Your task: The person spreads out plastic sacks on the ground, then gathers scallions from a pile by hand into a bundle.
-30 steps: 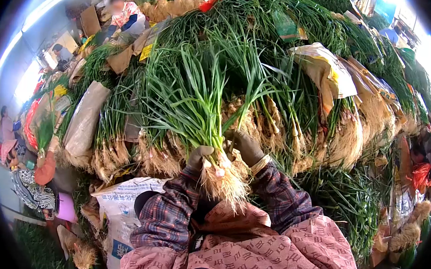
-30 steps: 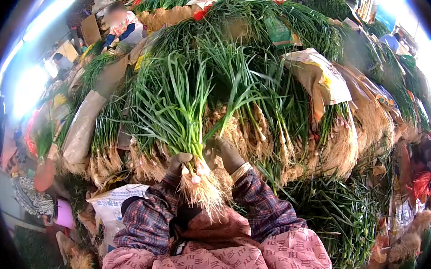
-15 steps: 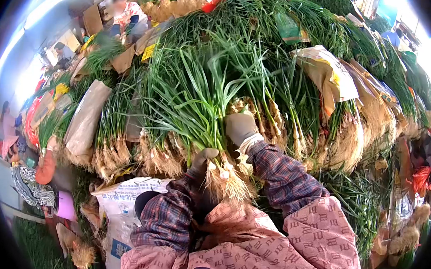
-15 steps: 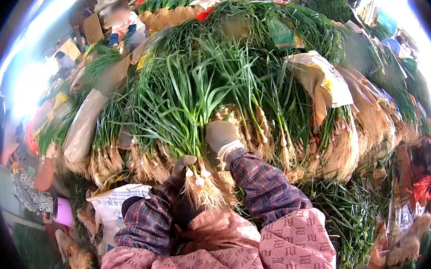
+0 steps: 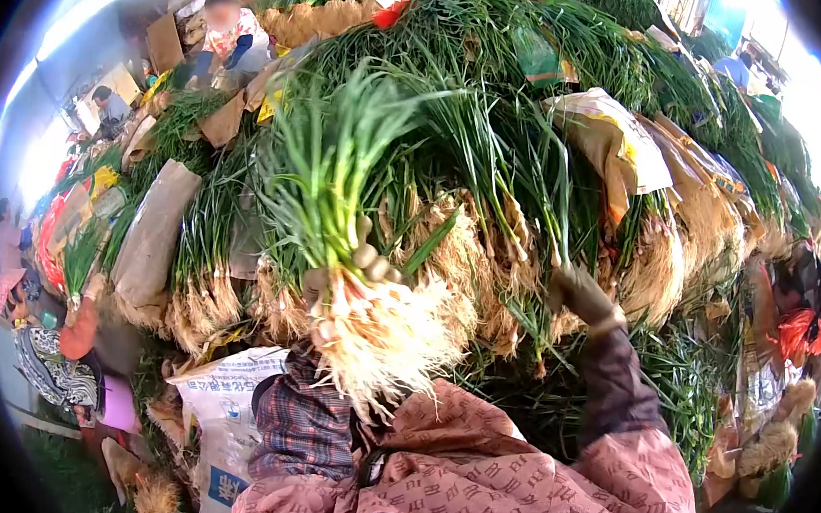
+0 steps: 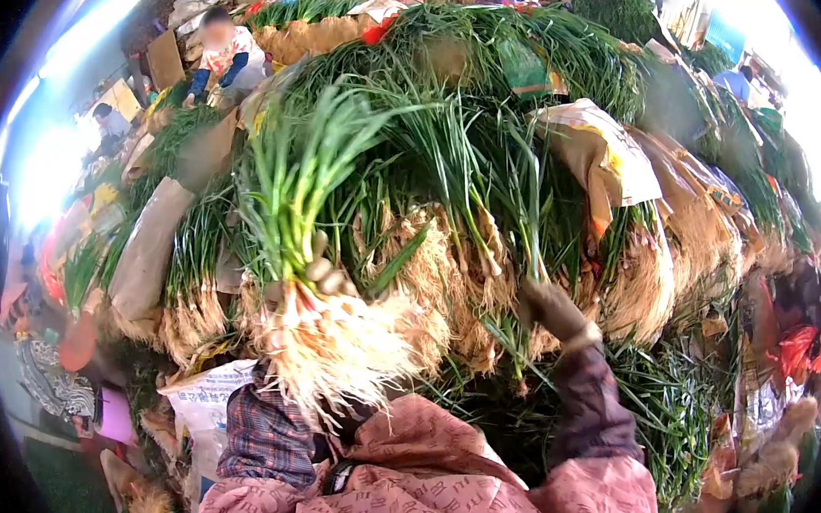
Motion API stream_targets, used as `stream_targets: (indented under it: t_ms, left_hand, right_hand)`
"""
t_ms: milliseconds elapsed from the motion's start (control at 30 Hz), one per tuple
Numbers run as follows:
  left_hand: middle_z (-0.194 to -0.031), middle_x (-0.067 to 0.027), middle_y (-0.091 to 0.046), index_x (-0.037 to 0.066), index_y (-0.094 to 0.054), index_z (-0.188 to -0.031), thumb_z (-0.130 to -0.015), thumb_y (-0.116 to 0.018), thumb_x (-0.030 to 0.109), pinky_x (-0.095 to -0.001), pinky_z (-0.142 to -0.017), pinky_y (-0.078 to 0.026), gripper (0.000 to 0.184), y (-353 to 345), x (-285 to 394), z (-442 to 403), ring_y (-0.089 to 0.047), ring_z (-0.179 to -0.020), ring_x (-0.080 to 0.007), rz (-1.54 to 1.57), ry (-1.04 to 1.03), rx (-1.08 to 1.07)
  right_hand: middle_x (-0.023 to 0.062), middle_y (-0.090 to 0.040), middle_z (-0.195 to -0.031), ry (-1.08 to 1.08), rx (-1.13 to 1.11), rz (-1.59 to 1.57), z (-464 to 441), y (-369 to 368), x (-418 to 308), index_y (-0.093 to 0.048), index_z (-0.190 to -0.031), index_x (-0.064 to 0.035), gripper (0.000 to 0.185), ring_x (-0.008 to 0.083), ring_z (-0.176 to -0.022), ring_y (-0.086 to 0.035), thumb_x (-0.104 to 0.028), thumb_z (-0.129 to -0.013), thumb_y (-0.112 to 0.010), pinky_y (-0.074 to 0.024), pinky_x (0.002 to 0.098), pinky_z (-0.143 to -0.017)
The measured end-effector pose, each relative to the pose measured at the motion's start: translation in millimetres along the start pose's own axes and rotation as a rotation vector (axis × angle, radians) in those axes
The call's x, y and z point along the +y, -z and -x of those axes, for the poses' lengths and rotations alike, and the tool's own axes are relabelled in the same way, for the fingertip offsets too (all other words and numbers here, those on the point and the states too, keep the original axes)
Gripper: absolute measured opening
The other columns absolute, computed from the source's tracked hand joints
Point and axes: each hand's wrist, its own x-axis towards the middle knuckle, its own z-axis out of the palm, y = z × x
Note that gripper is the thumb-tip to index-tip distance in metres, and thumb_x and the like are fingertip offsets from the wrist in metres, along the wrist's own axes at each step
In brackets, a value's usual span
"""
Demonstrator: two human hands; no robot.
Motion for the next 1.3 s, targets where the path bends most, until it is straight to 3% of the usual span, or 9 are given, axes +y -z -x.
stream_targets:
  t_ms: [67, 100, 267, 467, 633, 700, 800, 967, 1300]
  left_hand:
    - [-0.117, -0.0034, -0.054, 0.009, -0.007, -0.149, -0.084, -0.061, 0.019, -0.0481, -0.107, -0.034, 0.085, -7, 24, -14, -0.051, -0.111, -0.0205, 0.001, 0.06, -0.091]
    - [-0.108, 0.0011, -0.054, 0.011, -0.013, -0.148, -0.085, -0.066, 0.029, -0.0416, -0.108, -0.032, 0.084, -27, 28, -10, -0.05, -0.109, -0.0187, -0.071, 0.083, 0.125]
    - [-0.113, -0.0053, -0.056, 0.007, -0.03, -0.141, -0.079, -0.066, 0.025, -0.0413, -0.1, -0.042, 0.074, 46, -35, 30, -0.052, -0.109, -0.0234, 0.123, 0.114, 0.187]
    - [-0.12, -0.0193, -0.056, -0.007, -0.039, -0.131, -0.083, -0.064, 0.026, -0.0471, -0.087, -0.052, 0.064, 12, -17, 37, -0.057, -0.105, -0.0366, -0.071, 0.252, 0.428]
    - [-0.118, -0.0196, -0.056, -0.007, -0.043, -0.125, -0.092, -0.052, 0.024, -0.0434, -0.078, -0.055, 0.046, 73, -10, 88, -0.06, -0.1, -0.0286, 0.706, 0.427, 0.483]
    - [-0.109, -0.019, -0.059, -0.007, -0.052, -0.11, -0.091, -0.052, 0.027, -0.0431, -0.079, -0.054, 0.039, 116, -28, 100, -0.061, -0.093, -0.0287, 0.146, 0.321, 0.395]
    - [-0.096, -0.0165, -0.062, -0.007, -0.062, -0.092, -0.09, -0.051, 0.027, -0.0426, -0.08, -0.053, 0.035, 117, -38, 98, -0.061, -0.085, -0.0277, -0.489, 0.196, 0.358]
    - [-0.114, -0.0215, -0.057, -0.009, -0.046, -0.122, -0.095, -0.045, 0.029, -0.0387, -0.091, -0.051, 0.046, 83, -23, 105, -0.059, -0.103, -0.0307, -0.148, 0.184, 0.379]
    - [-0.105, -0.0182, -0.064, -0.008, -0.055, -0.112, -0.094, -0.051, 0.032, -0.0362, -0.083, -0.055, 0.044, 132, -28, 148, -0.064, -0.092, -0.0269, -0.512, 0.181, 0.586]
  right_hand:
    - [0.0003, -0.061, -0.08, -0.046, -0.889, 0.822, 149, 3, 129, -0.059, -0.106, -0.0127, 0.024, 0.0123, -0.065, -0.059, -0.029, -0.088, -0.061, -0.0534, 0.0278, -0.068]
    - [0.0023, -0.062, -0.081, -0.685, -1.185, 0.573, 107, 29, 44, -0.059, -0.106, -0.0115, 0.024, 0.0149, -0.066, -0.06, -0.028, -0.089, -0.059, -0.0532, 0.0305, -0.069]
    - [0.0139, -0.063, -0.074, -0.597, -0.041, 0.241, -73, -39, -31, -0.064, -0.095, -0.0062, 0.024, 0.0236, -0.064, -0.06, -0.028, -0.091, -0.055, -0.0504, 0.0365, -0.063]
    - [0.0223, -0.065, -0.083, -0.773, 0.037, 0.446, -208, -87, 2, -0.064, -0.094, -0.0032, 0.042, 0.0404, -0.082, -0.063, -0.044, -0.083, -0.061, -0.0483, 0.0471, -0.073]
    - [0.0007, -0.054, -0.065, -0.739, -0.032, -0.91, -200, -62, -42, -0.064, -0.112, -0.0084, 0.03, 0.0101, -0.053, -0.048, -0.029, -0.09, -0.062, -0.0404, 0.0262, -0.048]
    - [-0.0031, -0.048, -0.062, -0.76, -0.073, -1.187, -192, -68, -67, -0.063, -0.115, -0.0079, 0.035, 0.0088, -0.053, -0.044, -0.032, -0.09, -0.063, -0.0385, 0.0239, -0.046]
    - [0.0001, -0.06, -0.077, -0.777, -0.139, -0.94, -186, -103, -67, -0.063, -0.115, -0.0085, 0.035, 0.0093, -0.059, -0.049, -0.032, -0.089, -0.064, -0.0421, 0.023, -0.053]
    - [0.0095, -0.067, -0.097, -0.475, 0.001, -0.684, -189, -143, -57, -0.055, -0.118, 0.0043, 0.041, 0.0136, -0.082, -0.062, -0.026, -0.091, -0.062, -0.0512, 0.0272, -0.076]
    - [0.0075, -0.061, -0.071, -0.401, 0.016, -0.043, -183, -106, -94, -0.062, -0.095, 0.0039, 0.034, 0.0218, -0.06, -0.056, -0.029, -0.092, -0.053, -0.0487, 0.035, -0.062]
